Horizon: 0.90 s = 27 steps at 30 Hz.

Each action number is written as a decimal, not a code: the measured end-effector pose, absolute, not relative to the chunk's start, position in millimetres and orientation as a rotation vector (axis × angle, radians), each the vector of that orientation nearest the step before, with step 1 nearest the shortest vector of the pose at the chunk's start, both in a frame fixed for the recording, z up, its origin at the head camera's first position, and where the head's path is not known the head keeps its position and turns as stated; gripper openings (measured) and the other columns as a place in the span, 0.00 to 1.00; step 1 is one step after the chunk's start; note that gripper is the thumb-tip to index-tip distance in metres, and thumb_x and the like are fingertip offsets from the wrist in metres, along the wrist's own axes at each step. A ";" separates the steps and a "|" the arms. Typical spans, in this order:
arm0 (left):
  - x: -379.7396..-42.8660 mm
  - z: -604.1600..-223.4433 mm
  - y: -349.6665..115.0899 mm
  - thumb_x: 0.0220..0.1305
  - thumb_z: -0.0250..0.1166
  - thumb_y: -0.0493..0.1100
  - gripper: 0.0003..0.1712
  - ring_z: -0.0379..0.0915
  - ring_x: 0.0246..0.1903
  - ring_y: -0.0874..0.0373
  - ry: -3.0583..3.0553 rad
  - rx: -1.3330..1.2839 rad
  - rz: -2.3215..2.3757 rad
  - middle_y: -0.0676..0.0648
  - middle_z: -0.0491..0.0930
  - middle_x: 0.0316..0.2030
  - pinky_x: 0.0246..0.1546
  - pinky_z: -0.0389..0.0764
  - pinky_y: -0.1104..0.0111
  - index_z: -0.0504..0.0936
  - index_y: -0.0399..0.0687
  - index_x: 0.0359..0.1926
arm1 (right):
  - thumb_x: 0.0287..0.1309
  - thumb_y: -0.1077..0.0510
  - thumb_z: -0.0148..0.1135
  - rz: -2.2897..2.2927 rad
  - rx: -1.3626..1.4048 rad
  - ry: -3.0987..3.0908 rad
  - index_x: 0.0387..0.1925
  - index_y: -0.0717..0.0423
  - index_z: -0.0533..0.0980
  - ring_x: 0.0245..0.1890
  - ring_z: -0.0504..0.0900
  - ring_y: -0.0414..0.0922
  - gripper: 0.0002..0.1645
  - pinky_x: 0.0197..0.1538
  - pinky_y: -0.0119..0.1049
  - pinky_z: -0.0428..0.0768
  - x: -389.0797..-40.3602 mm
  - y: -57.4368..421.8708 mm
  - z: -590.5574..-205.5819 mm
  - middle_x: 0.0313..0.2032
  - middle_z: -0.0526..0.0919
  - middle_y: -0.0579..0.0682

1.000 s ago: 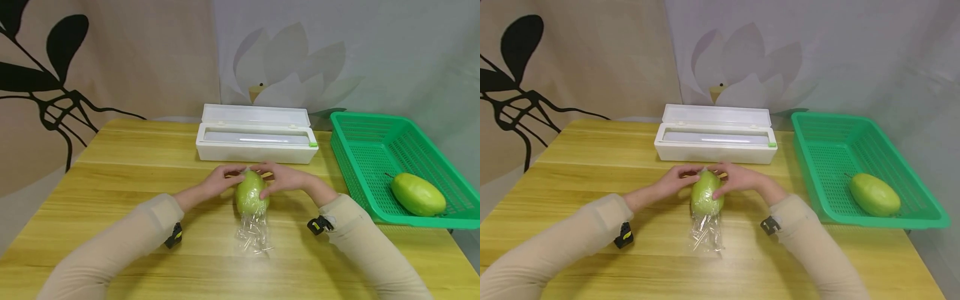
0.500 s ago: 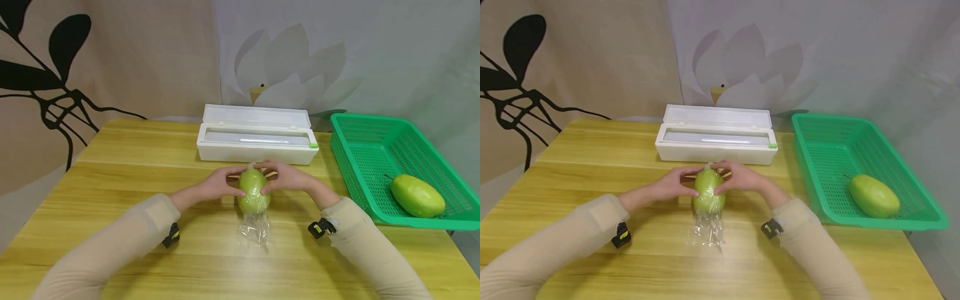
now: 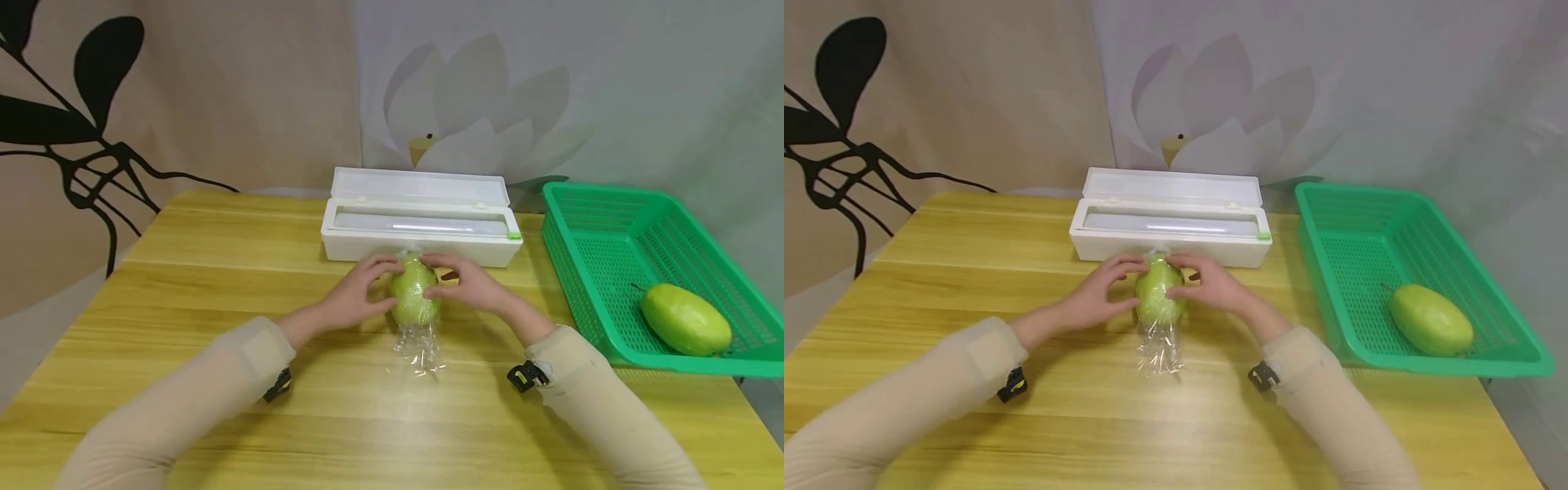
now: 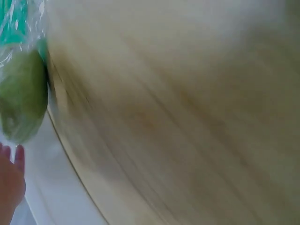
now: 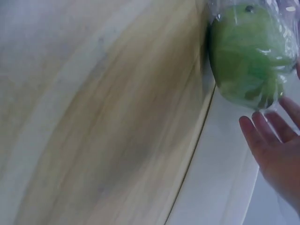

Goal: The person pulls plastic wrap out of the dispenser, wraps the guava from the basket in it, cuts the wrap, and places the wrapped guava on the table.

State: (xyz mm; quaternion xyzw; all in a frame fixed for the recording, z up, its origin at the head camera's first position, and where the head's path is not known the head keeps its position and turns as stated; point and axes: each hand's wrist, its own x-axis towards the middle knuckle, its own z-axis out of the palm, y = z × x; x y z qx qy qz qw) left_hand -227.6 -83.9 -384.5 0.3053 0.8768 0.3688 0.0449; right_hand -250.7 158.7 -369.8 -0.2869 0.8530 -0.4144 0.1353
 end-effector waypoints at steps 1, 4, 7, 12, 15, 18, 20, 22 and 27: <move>-224.2 -384.1 -84.7 0.52 0.69 0.42 0.34 0.59 0.64 0.46 2.719 1.004 1.082 0.43 0.63 0.64 0.64 0.64 0.51 0.70 0.47 0.61 | 0.53 0.55 0.66 -1.204 -0.832 2.477 0.65 0.60 0.64 0.64 0.66 0.55 0.39 0.61 0.47 0.73 -249.2 157.8 -368.9 0.65 0.65 0.58; -214.9 -383.9 -85.8 0.45 0.72 0.41 0.33 0.60 0.61 0.48 2.808 1.231 0.913 0.44 0.65 0.59 0.64 0.66 0.54 0.72 0.47 0.56 | 0.53 0.56 0.66 -1.220 -0.812 2.478 0.65 0.60 0.64 0.64 0.66 0.54 0.38 0.61 0.47 0.73 -246.4 156.5 -367.1 0.66 0.64 0.58; -207.2 -385.7 -83.7 0.42 0.75 0.47 0.34 0.64 0.56 0.51 2.834 1.468 0.751 0.44 0.68 0.55 0.60 0.71 0.59 0.73 0.47 0.52 | 0.54 0.57 0.65 -1.244 -0.804 2.462 0.65 0.61 0.63 0.64 0.65 0.55 0.38 0.61 0.47 0.73 -245.1 158.4 -367.8 0.66 0.63 0.58; -201.1 -391.6 -76.0 0.44 0.74 0.50 0.29 0.68 0.49 0.55 2.788 1.715 0.673 0.46 0.71 0.48 0.52 0.75 0.65 0.76 0.48 0.48 | 0.57 0.56 0.63 -1.271 -0.786 2.462 0.66 0.61 0.61 0.64 0.64 0.58 0.38 0.61 0.51 0.72 -242.6 166.0 -371.7 0.67 0.62 0.59; -201.2 -395.1 -73.4 0.47 0.73 0.46 0.23 0.68 0.48 0.56 2.771 1.732 0.683 0.47 0.71 0.47 0.52 0.75 0.66 0.77 0.49 0.46 | 0.59 0.57 0.61 -1.267 -0.729 2.507 0.65 0.61 0.62 0.61 0.68 0.60 0.34 0.59 0.53 0.73 -238.2 172.4 -373.9 0.64 0.66 0.61; -202.4 -397.4 -74.2 0.48 0.69 0.38 0.20 0.69 0.48 0.55 2.758 1.736 0.681 0.47 0.72 0.46 0.54 0.75 0.65 0.78 0.49 0.45 | 0.59 0.62 0.59 -1.230 -0.673 2.580 0.60 0.65 0.65 0.53 0.74 0.60 0.28 0.53 0.51 0.77 -231.1 178.5 -375.0 0.56 0.73 0.65; -203.4 -398.2 -75.9 0.46 0.67 0.34 0.22 0.69 0.48 0.55 2.760 1.752 0.661 0.47 0.72 0.46 0.55 0.75 0.65 0.78 0.49 0.46 | 0.57 0.66 0.59 -1.182 -0.669 2.607 0.55 0.68 0.67 0.47 0.78 0.58 0.24 0.48 0.47 0.80 -226.4 182.1 -376.2 0.48 0.77 0.66; -204.6 -398.7 -77.4 0.46 0.66 0.31 0.24 0.70 0.48 0.55 2.770 1.779 0.616 0.47 0.72 0.46 0.54 0.75 0.65 0.78 0.49 0.47 | 0.55 0.67 0.60 -1.117 -0.678 2.597 0.50 0.68 0.71 0.41 0.79 0.53 0.20 0.44 0.41 0.81 -221.2 184.4 -377.1 0.41 0.80 0.62; -207.8 -401.4 -77.8 0.50 0.67 0.35 0.22 0.71 0.45 0.57 2.822 1.847 0.453 0.47 0.73 0.46 0.51 0.76 0.68 0.78 0.51 0.49 | 0.52 0.62 0.65 -0.954 -0.777 2.563 0.41 0.62 0.76 0.36 0.79 0.43 0.14 0.39 0.32 0.80 -208.3 182.5 -380.8 0.34 0.82 0.52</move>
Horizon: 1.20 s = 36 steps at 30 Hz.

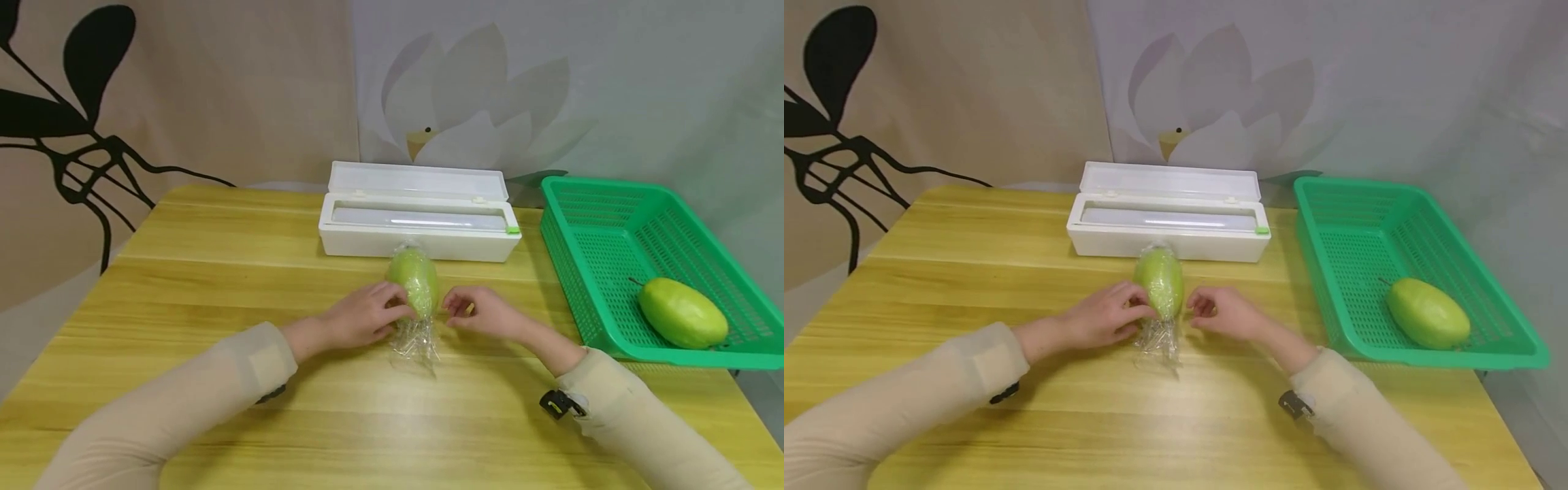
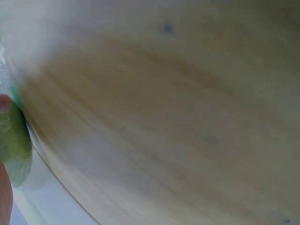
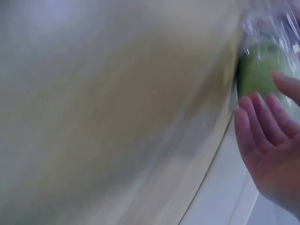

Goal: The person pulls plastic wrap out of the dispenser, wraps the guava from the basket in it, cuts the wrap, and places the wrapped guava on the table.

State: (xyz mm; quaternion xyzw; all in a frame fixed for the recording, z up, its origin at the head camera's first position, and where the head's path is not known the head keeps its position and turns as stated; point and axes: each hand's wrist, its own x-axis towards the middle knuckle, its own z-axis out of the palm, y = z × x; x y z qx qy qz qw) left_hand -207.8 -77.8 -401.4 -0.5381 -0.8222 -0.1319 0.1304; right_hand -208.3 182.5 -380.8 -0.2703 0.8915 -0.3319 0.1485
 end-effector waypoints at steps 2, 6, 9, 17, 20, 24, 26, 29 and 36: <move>-208.9 -402.4 -77.4 0.51 0.68 0.37 0.21 0.71 0.44 0.57 -2.366 -1.568 -0.336 0.47 0.73 0.45 0.49 0.77 0.68 0.78 0.50 0.48 | 0.51 0.60 0.66 -0.897 -0.837 2.634 0.42 0.61 0.76 0.38 0.79 0.44 0.16 0.41 0.35 0.81 -204.0 178.8 -381.9 0.36 0.82 0.52; -210.5 -404.9 -76.0 0.53 0.68 0.39 0.19 0.71 0.41 0.58 -2.325 -1.569 -0.316 0.47 0.73 0.43 0.46 0.77 0.70 0.78 0.49 0.47 | 0.47 0.56 0.70 -0.809 -0.899 2.833 0.45 0.58 0.74 0.43 0.78 0.47 0.23 0.47 0.42 0.80 -198.4 171.4 -383.4 0.42 0.80 0.52; -211.2 -406.7 -74.8 0.53 0.68 0.40 0.18 0.71 0.41 0.58 -2.302 -1.560 -0.333 0.47 0.73 0.43 0.45 0.77 0.71 0.78 0.50 0.46 | 0.45 0.53 0.72 -0.760 -0.959 2.930 0.46 0.58 0.72 0.45 0.77 0.48 0.27 0.48 0.42 0.80 -196.2 168.5 -384.7 0.45 0.77 0.51; -212.2 -408.8 -74.2 0.51 0.69 0.38 0.19 0.71 0.41 0.58 -2.268 -1.547 -0.303 0.47 0.73 0.43 0.45 0.77 0.71 0.77 0.50 0.46 | 0.42 0.51 0.75 -0.523 -1.207 3.041 0.56 0.61 0.66 0.52 0.75 0.51 0.41 0.47 0.39 0.82 -198.7 164.9 -387.7 0.55 0.70 0.59; -211.9 -408.9 -73.2 0.50 0.69 0.37 0.19 0.70 0.40 0.58 -2.250 -1.528 -0.294 0.47 0.73 0.43 0.43 0.77 0.71 0.77 0.49 0.44 | 0.41 0.49 0.75 -0.486 -1.199 3.024 0.61 0.60 0.62 0.58 0.71 0.53 0.47 0.55 0.43 0.78 -201.3 161.7 -386.9 0.60 0.67 0.60; -212.1 -408.6 -70.4 0.52 0.68 0.38 0.16 0.69 0.38 0.59 -2.241 -1.513 -0.286 0.48 0.73 0.41 0.41 0.76 0.73 0.76 0.49 0.43 | 0.46 0.51 0.72 -0.506 -1.146 2.984 0.67 0.56 0.57 0.61 0.68 0.55 0.50 0.53 0.45 0.79 -202.9 157.6 -384.1 0.65 0.63 0.59; -212.4 -408.2 -69.4 0.53 0.68 0.39 0.16 0.69 0.38 0.59 -2.257 -1.516 -0.275 0.48 0.72 0.41 0.41 0.76 0.74 0.76 0.49 0.44 | 0.48 0.53 0.71 -0.538 -1.112 2.961 0.68 0.54 0.57 0.62 0.68 0.56 0.48 0.52 0.46 0.80 -204.2 156.8 -381.7 0.66 0.62 0.59; -212.7 -407.0 -68.8 0.51 0.70 0.41 0.19 0.69 0.39 0.58 -2.277 -1.527 -0.252 0.48 0.72 0.42 0.42 0.76 0.73 0.75 0.49 0.45 | 0.48 0.55 0.70 -0.574 -1.088 2.934 0.67 0.52 0.61 0.62 0.69 0.57 0.45 0.54 0.49 0.78 -206.8 156.9 -377.6 0.65 0.64 0.59; -212.0 -409.3 -65.9 0.48 0.71 0.54 0.25 0.69 0.38 0.57 -2.256 -1.485 -0.186 0.48 0.71 0.40 0.40 0.77 0.71 0.73 0.48 0.44 | 0.49 0.53 0.69 -0.575 -1.088 2.871 0.67 0.52 0.61 0.63 0.67 0.58 0.45 0.60 0.52 0.72 -210.5 158.6 -370.8 0.66 0.64 0.59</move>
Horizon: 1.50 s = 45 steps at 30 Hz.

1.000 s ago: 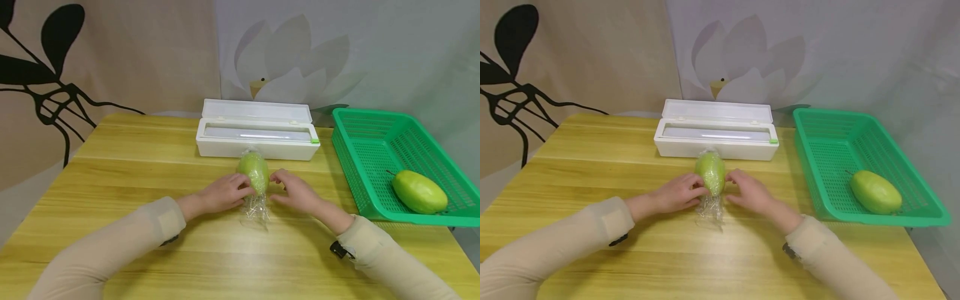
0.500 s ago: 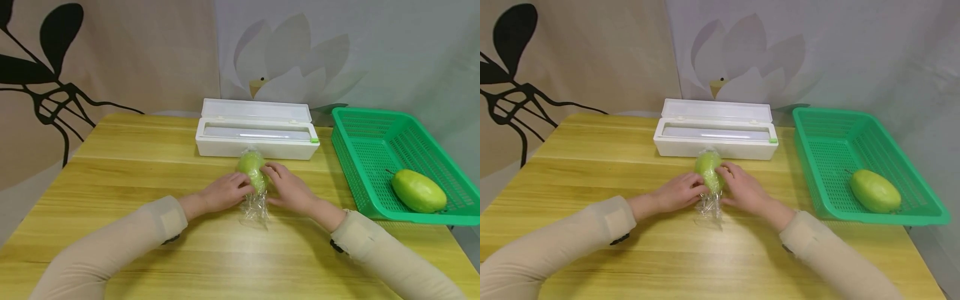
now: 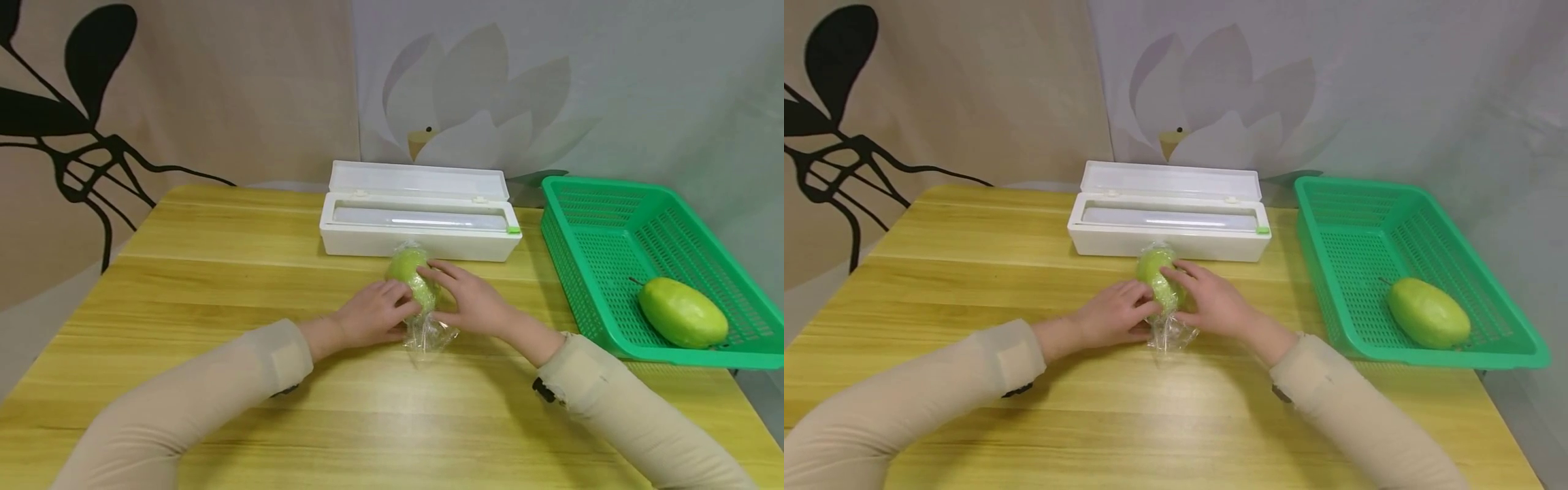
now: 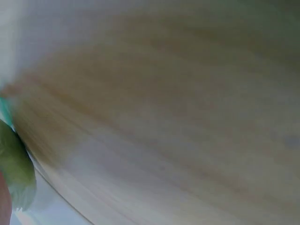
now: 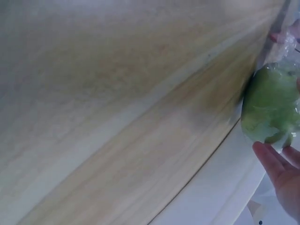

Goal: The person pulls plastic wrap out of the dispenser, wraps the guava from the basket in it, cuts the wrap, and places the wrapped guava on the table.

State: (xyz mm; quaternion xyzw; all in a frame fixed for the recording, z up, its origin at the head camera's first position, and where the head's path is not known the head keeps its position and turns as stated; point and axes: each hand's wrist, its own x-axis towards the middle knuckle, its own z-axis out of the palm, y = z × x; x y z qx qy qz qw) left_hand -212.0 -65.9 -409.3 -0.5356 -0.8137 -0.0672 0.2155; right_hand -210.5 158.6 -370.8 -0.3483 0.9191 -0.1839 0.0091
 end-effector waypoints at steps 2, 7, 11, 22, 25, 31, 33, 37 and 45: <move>-211.1 -408.8 -64.4 0.51 0.69 0.56 0.24 0.69 0.38 0.57 -2.267 -1.470 -0.200 0.48 0.71 0.39 0.38 0.76 0.71 0.73 0.48 0.43 | 0.49 0.52 0.69 -0.581 -1.091 2.854 0.68 0.52 0.60 0.63 0.67 0.58 0.45 0.61 0.53 0.72 -211.0 159.5 -370.1 0.66 0.63 0.59; -210.0 -405.3 -63.8 0.57 0.64 0.48 0.13 0.70 0.38 0.58 -2.286 -1.455 -0.291 0.49 0.72 0.38 0.40 0.76 0.70 0.75 0.47 0.41 | 0.49 0.51 0.70 -0.612 -1.100 2.816 0.68 0.52 0.60 0.64 0.65 0.58 0.46 0.62 0.53 0.71 -212.3 162.3 -370.0 0.67 0.62 0.59; -210.4 -403.6 -65.4 0.58 0.63 0.43 0.08 0.71 0.38 0.58 -2.271 -1.442 -0.333 0.50 0.73 0.37 0.41 0.77 0.70 0.77 0.48 0.39 | 0.45 0.47 0.72 -0.600 -1.139 2.792 0.68 0.53 0.59 0.64 0.65 0.58 0.50 0.61 0.53 0.71 -213.4 163.2 -369.4 0.67 0.61 0.60; -209.6 -398.2 -65.6 0.51 0.65 0.42 0.08 0.70 0.38 0.58 -2.379 -1.382 -0.578 0.50 0.74 0.35 0.39 0.76 0.70 0.79 0.49 0.35 | 0.46 0.41 0.70 -0.594 -1.165 2.741 0.68 0.56 0.58 0.63 0.66 0.58 0.53 0.60 0.53 0.72 -214.2 164.1 -364.2 0.67 0.59 0.60; -209.7 -397.2 -66.2 0.49 0.69 0.48 0.12 0.69 0.37 0.60 -2.390 -1.387 -0.607 0.51 0.73 0.35 0.36 0.76 0.72 0.78 0.50 0.34 | 0.50 0.41 0.67 -0.615 -1.148 2.748 0.68 0.55 0.59 0.62 0.67 0.58 0.48 0.60 0.53 0.72 -214.6 163.4 -363.7 0.66 0.61 0.60; -210.3 -396.4 -66.3 0.51 0.70 0.50 0.13 0.69 0.35 0.61 -2.350 -1.397 -0.593 0.52 0.74 0.35 0.35 0.76 0.73 0.79 0.50 0.33 | 0.52 0.42 0.65 -0.619 -1.143 2.751 0.67 0.54 0.61 0.62 0.68 0.57 0.45 0.60 0.52 0.72 -216.4 163.3 -365.0 0.66 0.62 0.58; -210.7 -396.5 -66.0 0.53 0.68 0.48 0.10 0.71 0.36 0.60 -2.333 -1.388 -0.584 0.51 0.75 0.35 0.38 0.77 0.73 0.80 0.49 0.33 | 0.51 0.42 0.66 -0.619 -1.153 2.745 0.67 0.54 0.61 0.62 0.68 0.57 0.46 0.60 0.52 0.73 -216.7 163.8 -365.1 0.66 0.62 0.59; -211.3 -397.5 -66.1 0.55 0.67 0.45 0.08 0.74 0.38 0.59 -2.315 -1.382 -0.575 0.50 0.77 0.36 0.42 0.79 0.71 0.81 0.48 0.34 | 0.48 0.41 0.68 -0.629 -1.153 2.735 0.67 0.54 0.60 0.62 0.68 0.57 0.49 0.60 0.53 0.72 -216.1 163.7 -364.2 0.66 0.61 0.59; -212.0 -396.0 -65.6 0.55 0.66 0.42 0.07 0.75 0.33 0.59 -2.366 -1.305 -0.745 0.51 0.79 0.32 0.36 0.79 0.72 0.78 0.45 0.34 | 0.51 0.44 0.67 -0.609 -1.087 2.818 0.63 0.57 0.66 0.57 0.73 0.56 0.41 0.58 0.51 0.74 -214.3 156.7 -361.5 0.61 0.68 0.58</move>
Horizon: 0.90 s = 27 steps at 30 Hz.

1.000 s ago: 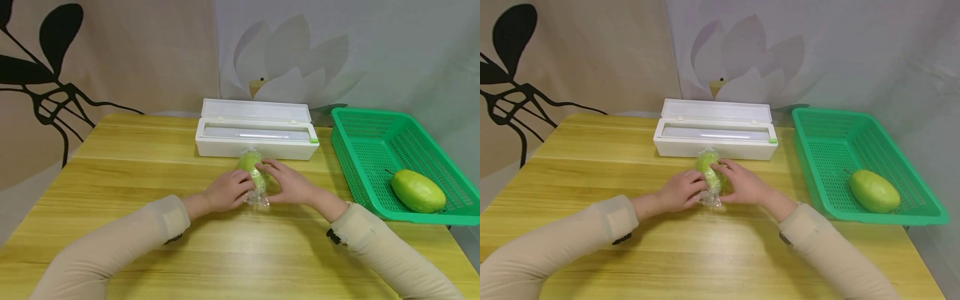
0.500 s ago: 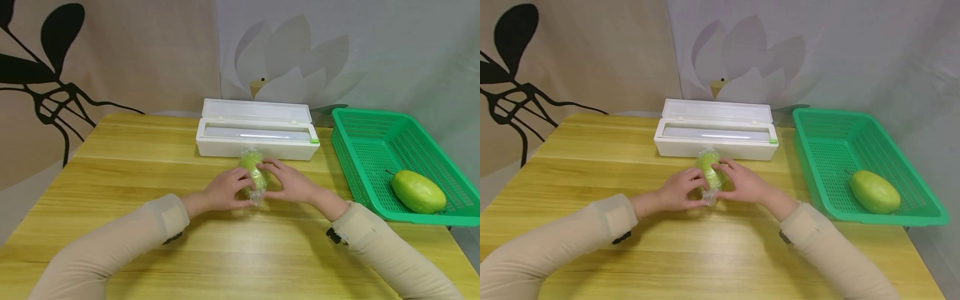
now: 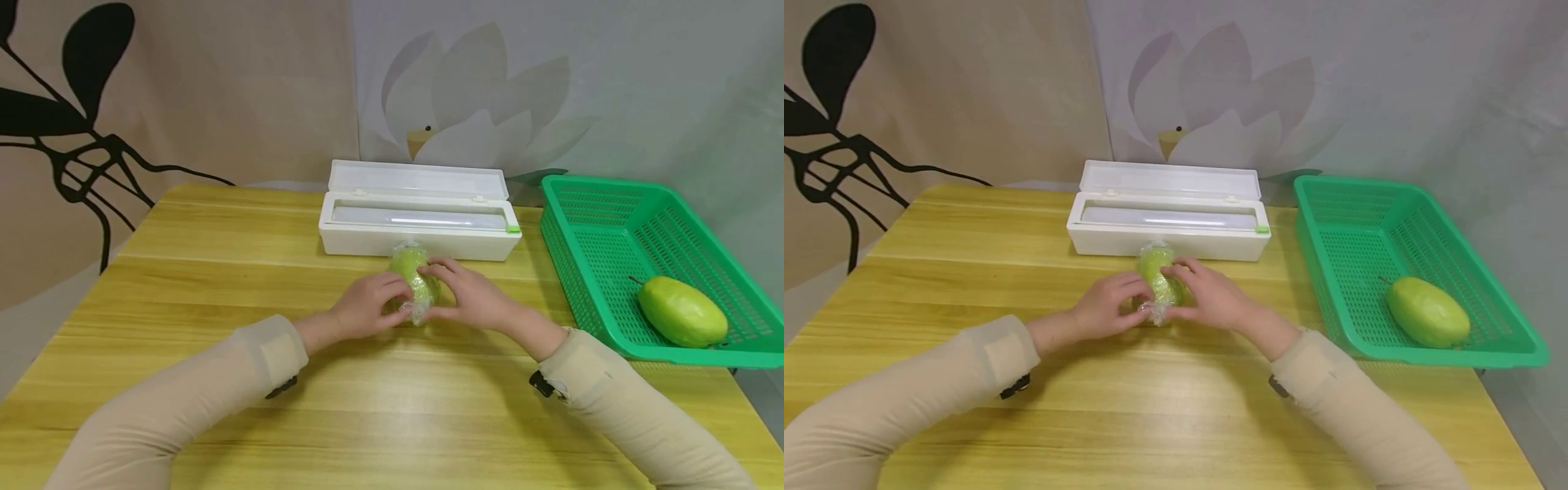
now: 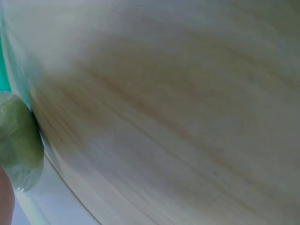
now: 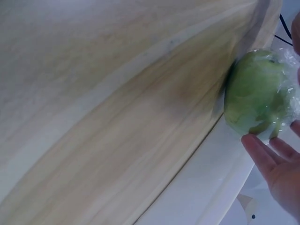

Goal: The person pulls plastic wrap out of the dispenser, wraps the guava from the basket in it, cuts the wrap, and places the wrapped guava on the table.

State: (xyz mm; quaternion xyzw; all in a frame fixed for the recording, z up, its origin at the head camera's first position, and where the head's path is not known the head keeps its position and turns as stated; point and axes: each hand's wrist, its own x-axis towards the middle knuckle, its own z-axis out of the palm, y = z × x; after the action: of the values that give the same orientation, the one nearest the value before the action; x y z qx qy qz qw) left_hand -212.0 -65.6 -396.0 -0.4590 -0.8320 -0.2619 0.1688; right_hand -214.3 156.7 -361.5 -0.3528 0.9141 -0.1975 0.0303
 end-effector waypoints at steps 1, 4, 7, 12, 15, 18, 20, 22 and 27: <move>-212.2 -395.4 -65.2 0.55 0.66 0.41 0.06 0.75 0.32 0.60 -2.382 -1.284 -0.785 0.51 0.79 0.31 0.35 0.78 0.73 0.78 0.45 0.33 | 0.52 0.45 0.67 -0.614 -1.082 2.828 0.62 0.57 0.67 0.56 0.74 0.55 0.39 0.57 0.50 0.75 -214.5 155.8 -360.8 0.60 0.69 0.58; -212.3 -393.6 -63.7 0.56 0.64 0.40 0.03 0.75 0.30 0.59 -2.449 -1.210 -0.920 0.51 0.78 0.29 0.34 0.79 0.71 0.79 0.46 0.30 | 0.51 0.50 0.68 -0.676 -1.060 2.826 0.59 0.59 0.69 0.53 0.77 0.54 0.35 0.54 0.47 0.78 -216.1 154.1 -359.5 0.57 0.72 0.57; -212.5 -391.0 -61.4 0.57 0.65 0.40 0.04 0.75 0.31 0.58 -2.532 -1.111 -1.036 0.51 0.78 0.29 0.34 0.80 0.69 0.80 0.46 0.28 | 0.50 0.54 0.69 -0.785 -1.045 2.781 0.57 0.60 0.70 0.50 0.78 0.54 0.33 0.50 0.46 0.81 -218.2 155.2 -359.5 0.55 0.73 0.57; -213.8 -386.4 -57.9 0.54 0.68 0.41 0.05 0.72 0.31 0.60 -2.642 -0.966 -1.159 0.51 0.76 0.30 0.35 0.78 0.71 0.79 0.46 0.28 | 0.47 0.52 0.72 -0.878 -0.991 2.736 0.56 0.60 0.71 0.50 0.77 0.54 0.35 0.49 0.45 0.82 -219.3 155.0 -358.6 0.53 0.73 0.55; -215.3 -385.9 -57.1 0.53 0.68 0.41 0.10 0.70 0.32 0.59 -2.688 -0.865 -1.270 0.50 0.74 0.31 0.35 0.76 0.71 0.77 0.44 0.35 | 0.47 0.49 0.71 -0.876 -0.970 2.747 0.54 0.59 0.71 0.49 0.78 0.53 0.34 0.48 0.45 0.82 -219.1 152.4 -357.6 0.52 0.73 0.55; -217.1 -386.5 -57.2 0.53 0.69 0.42 0.21 0.67 0.37 0.56 -2.724 -0.748 -1.391 0.46 0.71 0.36 0.39 0.74 0.68 0.72 0.41 0.45 | 0.50 0.51 0.69 -0.891 -0.935 2.750 0.53 0.60 0.72 0.48 0.78 0.54 0.31 0.47 0.44 0.82 -219.6 150.3 -356.8 0.51 0.74 0.55; -218.5 -387.1 -57.4 0.53 0.70 0.44 0.28 0.66 0.42 0.53 -2.757 -0.680 -1.439 0.44 0.69 0.42 0.43 0.73 0.65 0.68 0.40 0.51 | 0.50 0.53 0.69 -0.936 -0.888 2.726 0.52 0.60 0.72 0.49 0.78 0.54 0.29 0.47 0.44 0.82 -220.5 149.3 -355.9 0.51 0.74 0.56; -219.5 -387.2 -57.4 0.54 0.69 0.46 0.35 0.64 0.47 0.51 -2.796 -0.618 -1.487 0.43 0.65 0.48 0.47 0.73 0.63 0.63 0.40 0.57 | 0.50 0.56 0.70 -0.994 -0.813 2.686 0.54 0.61 0.71 0.50 0.78 0.55 0.30 0.48 0.45 0.82 -221.7 148.9 -354.7 0.52 0.73 0.57; -220.9 -386.7 -56.6 0.56 0.68 0.49 0.43 0.65 0.56 0.46 -2.889 -0.542 -1.610 0.40 0.56 0.59 0.54 0.76 0.59 0.55 0.43 0.66 | 0.49 0.60 0.70 -1.122 -0.668 2.571 0.65 0.64 0.59 0.51 0.76 0.59 0.44 0.50 0.47 0.81 -226.0 149.7 -352.9 0.57 0.68 0.63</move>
State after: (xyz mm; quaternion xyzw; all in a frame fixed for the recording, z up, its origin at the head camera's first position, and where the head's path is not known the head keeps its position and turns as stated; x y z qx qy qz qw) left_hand -220.9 -56.6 -386.7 -0.1608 -0.8573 -0.4778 -0.1045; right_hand -226.0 149.7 -352.9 -0.2299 0.8842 -0.3859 0.1284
